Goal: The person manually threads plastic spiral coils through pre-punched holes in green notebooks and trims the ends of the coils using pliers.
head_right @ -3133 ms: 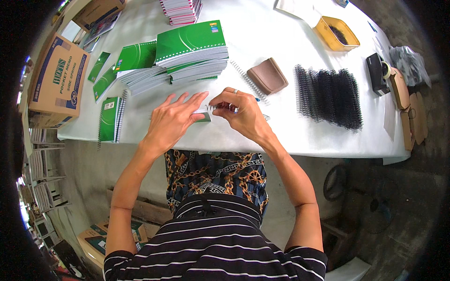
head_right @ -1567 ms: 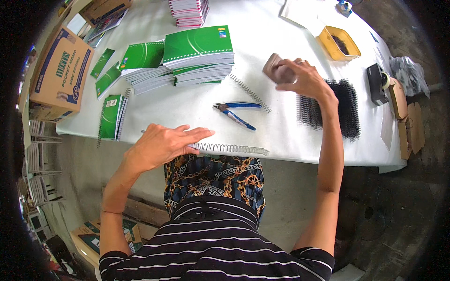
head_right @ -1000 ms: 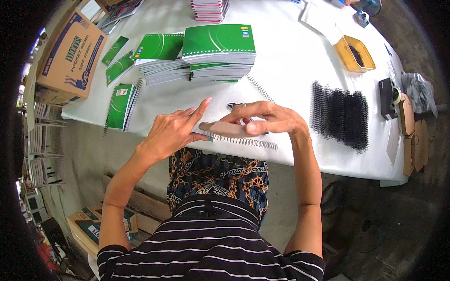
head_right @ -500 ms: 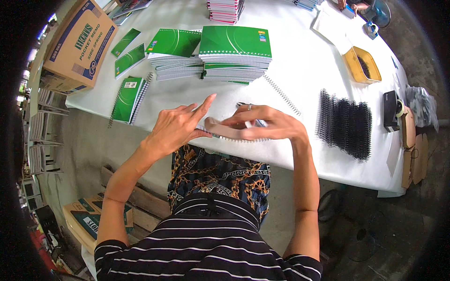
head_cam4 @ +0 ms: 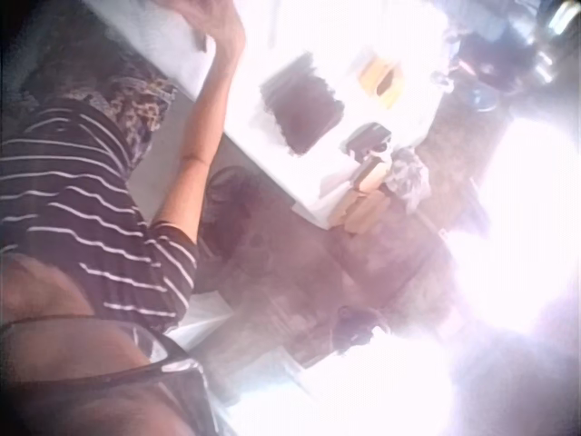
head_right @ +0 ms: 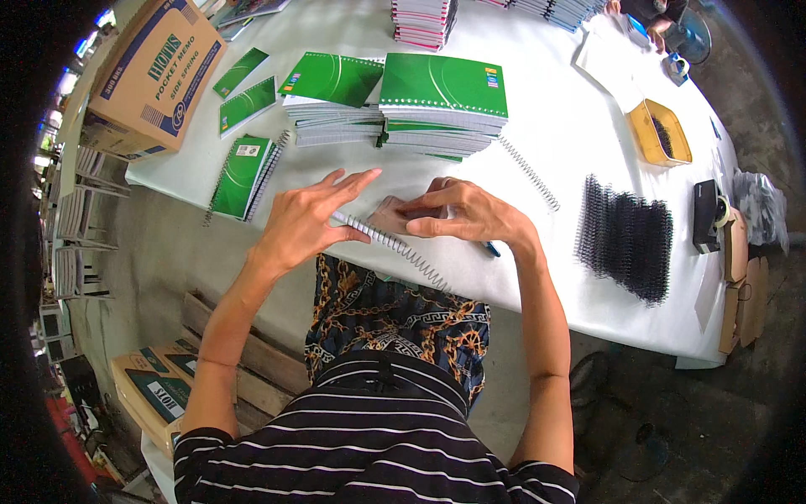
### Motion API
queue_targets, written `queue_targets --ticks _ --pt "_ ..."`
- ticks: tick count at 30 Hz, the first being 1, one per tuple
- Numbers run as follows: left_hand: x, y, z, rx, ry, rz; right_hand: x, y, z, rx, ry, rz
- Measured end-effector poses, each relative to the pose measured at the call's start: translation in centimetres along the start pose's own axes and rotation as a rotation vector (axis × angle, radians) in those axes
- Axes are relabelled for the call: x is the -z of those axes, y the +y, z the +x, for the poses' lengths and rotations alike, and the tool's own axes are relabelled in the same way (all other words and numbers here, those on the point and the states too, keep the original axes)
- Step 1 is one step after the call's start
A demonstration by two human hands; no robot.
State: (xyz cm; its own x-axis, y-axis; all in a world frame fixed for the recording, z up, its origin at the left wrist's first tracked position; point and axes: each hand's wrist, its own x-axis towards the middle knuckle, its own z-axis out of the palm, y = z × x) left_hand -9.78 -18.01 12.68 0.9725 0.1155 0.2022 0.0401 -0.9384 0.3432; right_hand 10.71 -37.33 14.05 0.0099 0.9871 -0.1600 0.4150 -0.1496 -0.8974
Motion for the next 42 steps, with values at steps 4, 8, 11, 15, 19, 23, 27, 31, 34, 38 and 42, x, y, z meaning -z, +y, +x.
queue_targets --ticks 4,8,11,15,19,23,27,31,34,38,42 --pt "-0.8 -0.9 -0.4 0.04 0.142 -0.274 0.0 -0.1 -0.1 0.082 0.028 0.139" --pt "-1.4 -1.2 -0.4 0.225 0.135 -0.65 -0.1 1.4 0.2 0.128 0.07 0.223" --pt "-3.6 -1.7 -0.8 0.196 0.258 -0.769 -0.1 0.7 0.3 0.148 0.063 0.235" --pt "-4.5 -1.7 -1.3 0.194 0.289 -0.83 -0.1 0.3 0.8 0.097 0.062 0.088" --pt "-4.6 -1.7 -1.0 0.177 0.297 -0.789 0.1 -1.3 1.1 0.051 0.026 0.094" --pt "-4.8 -1.4 -1.1 0.224 0.284 -0.834 -0.2 -0.2 1.1 0.166 0.066 0.17" --pt "-4.3 -1.2 -1.5 0.237 0.241 -0.905 -0.5 -1.8 1.5 -0.012 0.079 -0.042" --pt "-3.7 -2.2 -1.8 0.143 0.15 -0.948 1.0 -1.1 -2.5 0.037 0.244 -0.052" --pt "-4.6 -3.4 -1.7 0.028 0.115 -1.082 3.7 -1.0 -7.4 -0.197 0.48 -0.176" --pt "-4.7 -3.4 -1.6 0.087 0.056 -1.192 5.0 3.5 -12.0 -0.374 0.786 -0.969" --pt "-3.0 -2.0 -2.0 0.126 0.272 -0.907 -0.3 3.6 -8.2 -0.142 0.946 -0.902"
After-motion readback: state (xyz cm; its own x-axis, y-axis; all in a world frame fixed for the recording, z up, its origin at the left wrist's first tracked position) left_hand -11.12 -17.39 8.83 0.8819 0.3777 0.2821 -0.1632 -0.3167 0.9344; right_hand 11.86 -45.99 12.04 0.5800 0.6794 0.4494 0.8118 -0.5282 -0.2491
